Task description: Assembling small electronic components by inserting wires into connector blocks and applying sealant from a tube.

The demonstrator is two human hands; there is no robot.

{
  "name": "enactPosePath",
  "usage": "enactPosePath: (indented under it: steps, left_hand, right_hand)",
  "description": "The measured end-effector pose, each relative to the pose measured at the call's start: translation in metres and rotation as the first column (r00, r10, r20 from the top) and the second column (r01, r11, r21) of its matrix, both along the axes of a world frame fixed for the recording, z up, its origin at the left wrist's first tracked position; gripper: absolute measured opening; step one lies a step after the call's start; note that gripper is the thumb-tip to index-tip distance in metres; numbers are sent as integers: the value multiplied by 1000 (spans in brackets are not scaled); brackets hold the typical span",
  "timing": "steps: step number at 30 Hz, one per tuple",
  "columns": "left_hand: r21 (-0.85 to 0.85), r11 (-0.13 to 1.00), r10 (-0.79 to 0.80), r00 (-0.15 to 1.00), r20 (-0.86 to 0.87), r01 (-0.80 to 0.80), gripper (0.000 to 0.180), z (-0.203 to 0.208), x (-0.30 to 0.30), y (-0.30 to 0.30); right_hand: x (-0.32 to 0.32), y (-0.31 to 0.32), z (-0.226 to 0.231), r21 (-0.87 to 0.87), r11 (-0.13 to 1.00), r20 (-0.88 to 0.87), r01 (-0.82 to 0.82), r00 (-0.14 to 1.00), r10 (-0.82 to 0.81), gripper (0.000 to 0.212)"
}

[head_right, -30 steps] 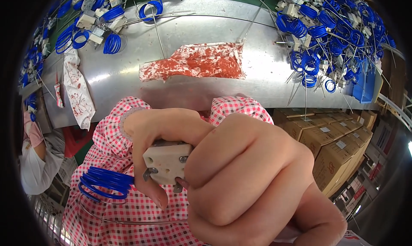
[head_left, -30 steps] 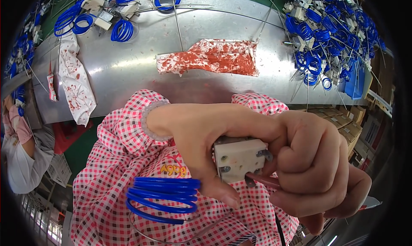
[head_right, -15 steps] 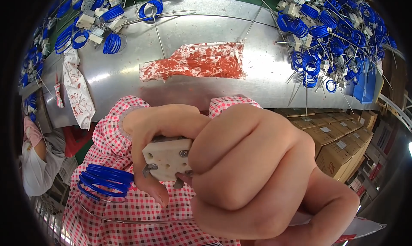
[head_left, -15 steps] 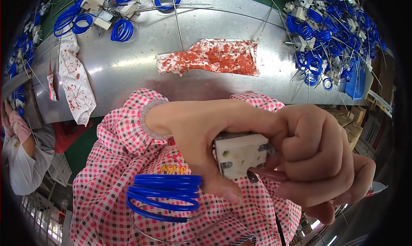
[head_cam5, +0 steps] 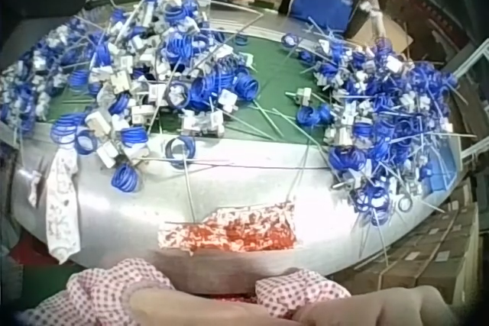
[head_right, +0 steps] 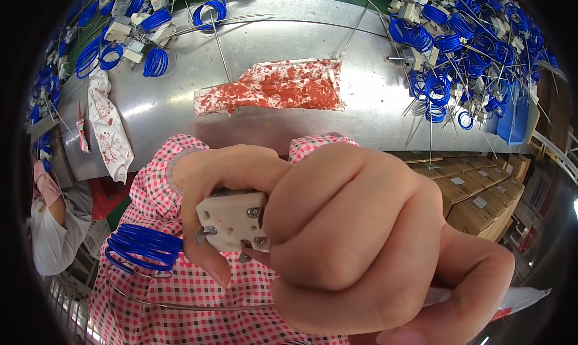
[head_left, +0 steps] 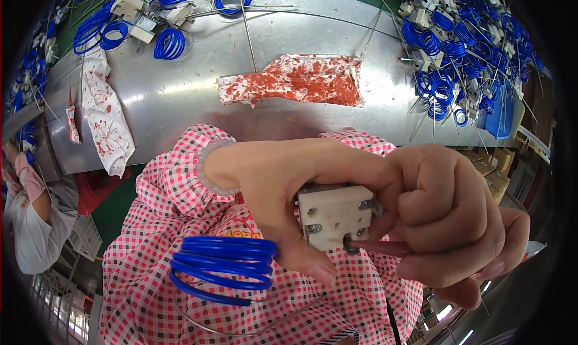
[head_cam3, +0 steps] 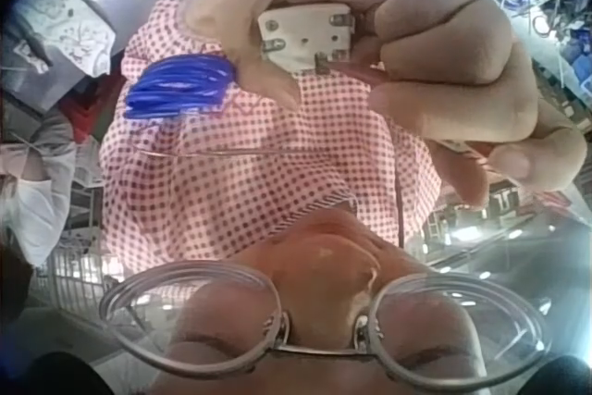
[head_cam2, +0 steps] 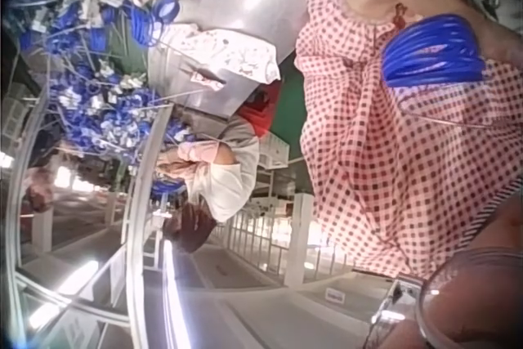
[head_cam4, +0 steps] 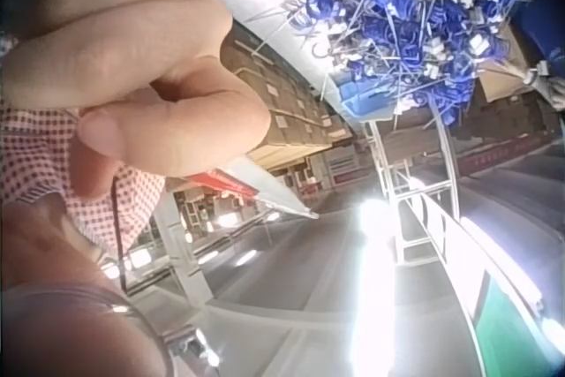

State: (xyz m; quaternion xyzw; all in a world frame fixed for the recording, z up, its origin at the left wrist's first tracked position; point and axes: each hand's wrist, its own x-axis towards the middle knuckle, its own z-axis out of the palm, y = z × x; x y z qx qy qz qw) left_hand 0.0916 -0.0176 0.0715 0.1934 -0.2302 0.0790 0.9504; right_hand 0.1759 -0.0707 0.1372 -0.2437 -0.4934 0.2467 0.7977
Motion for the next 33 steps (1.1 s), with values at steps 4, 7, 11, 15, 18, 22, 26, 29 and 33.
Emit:
enactPosePath:
  steps: [4,7,11,15,18,22,26,29,33]
  left_hand:
    - [86,990,-100,987,-125,111,41,9,-4,13]
    - [-24,984,-177,964,-197,176,33,11,-5,12]
    - [47,994,-93,991,-94,97,41,11,-2,13]
    - [122,992,29,1000,-2,-29,52,6,-4,18]
    - [112,994,-13,999,-46,18,55,18,-3,27]
    - [93,994,-36,979,-203,56,62,22,-10,35]
    - [130,977,-128,952,-277,169,70,28,-8,39]
    - [267,947,-145,979,-143,179,82,11,1,35]
    - [195,974,184,897,-402,-112,40,17,28,45]
  right_hand:
    - [3,3,-8,120,992,-87,-46,995,57,24]
    - [-3,6,-6,93,995,-105,27,994,-18,25]
    - [-3,18,-16,258,966,-172,-24,983,70,27]
    - [-16,27,-21,344,939,-243,9,967,80,35]
    - [-3,23,-23,317,930,-50,-187,976,213,43]
    - [-31,19,-20,207,938,-254,277,941,-222,42]
    - [-1,11,-18,126,991,83,51,995,-61,39]
    - [16,31,-21,334,914,139,232,946,-292,26]
    - [66,16,-18,289,803,291,521,751,-593,42]
